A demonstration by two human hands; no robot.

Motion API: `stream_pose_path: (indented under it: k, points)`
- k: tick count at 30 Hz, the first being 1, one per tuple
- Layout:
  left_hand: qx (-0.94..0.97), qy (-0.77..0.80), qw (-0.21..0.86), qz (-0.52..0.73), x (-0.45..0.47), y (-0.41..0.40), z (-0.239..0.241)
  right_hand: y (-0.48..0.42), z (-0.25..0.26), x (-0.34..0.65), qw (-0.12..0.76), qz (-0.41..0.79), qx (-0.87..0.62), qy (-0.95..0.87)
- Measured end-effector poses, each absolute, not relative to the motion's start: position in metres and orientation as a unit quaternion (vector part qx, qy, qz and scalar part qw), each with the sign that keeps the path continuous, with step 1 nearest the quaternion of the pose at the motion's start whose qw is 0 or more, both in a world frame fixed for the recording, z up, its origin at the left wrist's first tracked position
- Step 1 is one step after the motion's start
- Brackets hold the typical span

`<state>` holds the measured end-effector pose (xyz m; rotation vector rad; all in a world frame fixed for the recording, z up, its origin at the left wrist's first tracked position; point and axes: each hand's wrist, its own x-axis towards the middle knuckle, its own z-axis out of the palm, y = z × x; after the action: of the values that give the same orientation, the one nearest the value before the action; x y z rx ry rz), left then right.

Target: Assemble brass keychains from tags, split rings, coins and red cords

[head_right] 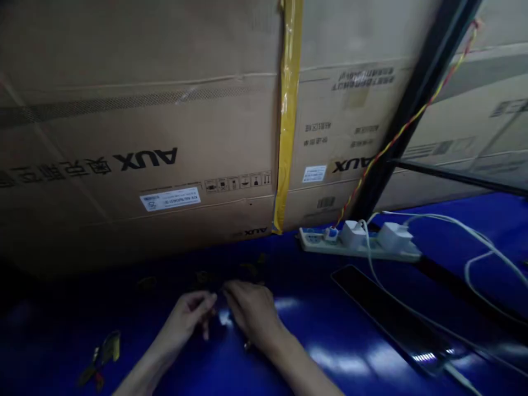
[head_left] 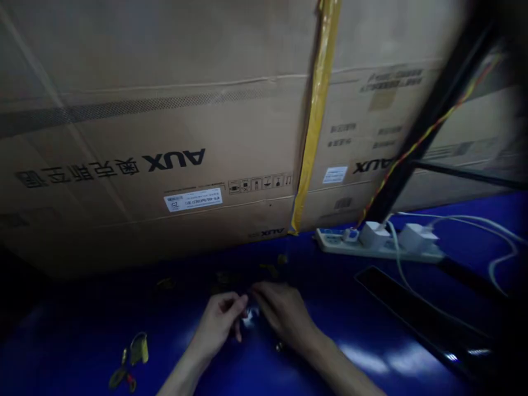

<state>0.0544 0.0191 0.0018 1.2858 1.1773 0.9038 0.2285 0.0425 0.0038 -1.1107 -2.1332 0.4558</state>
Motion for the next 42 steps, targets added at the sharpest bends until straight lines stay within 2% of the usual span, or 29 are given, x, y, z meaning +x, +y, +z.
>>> stream_pose_path:
  k: [3,5,8,11,15,18,21,24,28,33,39,42]
  points:
    - [0.525,0.474,0.641,0.298,0.061,0.014,0.001,0.051,0.01,0.239,0.429,0.18,-0.436,-0.77]
    - [0.508,0.469,0.648,0.32,0.064,0.013,0.004,0.058,0.016,0.248,0.5,0.233,-0.461,-0.695]
    - [0.462,0.467,0.643,0.394,0.063,0.014,0.007,0.071,0.022,0.259,0.598,0.382,-0.463,-0.531]
    - [0.417,0.466,0.668,0.404,0.063,0.017,0.005,0.081,0.02,0.267,0.624,0.463,-0.453,-0.437]
    - [0.439,0.479,0.663,0.372,0.074,0.012,-0.001,0.087,0.014,0.276,0.565,0.446,-0.497,-0.485]
    - [0.599,0.513,0.509,0.344,0.087,0.0,-0.003,0.089,0.014,0.281,0.506,0.382,-0.537,-0.556]
    - [0.741,0.516,0.324,0.282,0.1,-0.013,-0.007,0.093,0.015,0.279,0.395,0.282,-0.57,-0.663]
    - [0.789,0.513,0.253,0.223,0.11,-0.019,-0.016,0.1,0.012,0.269,0.285,0.2,-0.595,-0.725]
    - [0.814,0.504,0.209,0.2,0.112,-0.016,-0.025,0.115,0.002,0.256,0.198,0.136,-0.606,-0.758]
    - [0.797,0.454,0.295,0.269,0.096,-0.008,-0.016,0.125,-0.001,0.258,0.188,0.126,-0.587,-0.777]
    - [0.469,0.405,0.66,0.424,0.09,0.009,-0.019,0.133,0.013,0.274,0.275,0.208,-0.546,-0.763]
    - [0.376,0.391,0.709,0.451,0.091,0.015,-0.023,0.133,0.017,0.283,0.309,0.25,-0.528,-0.751]
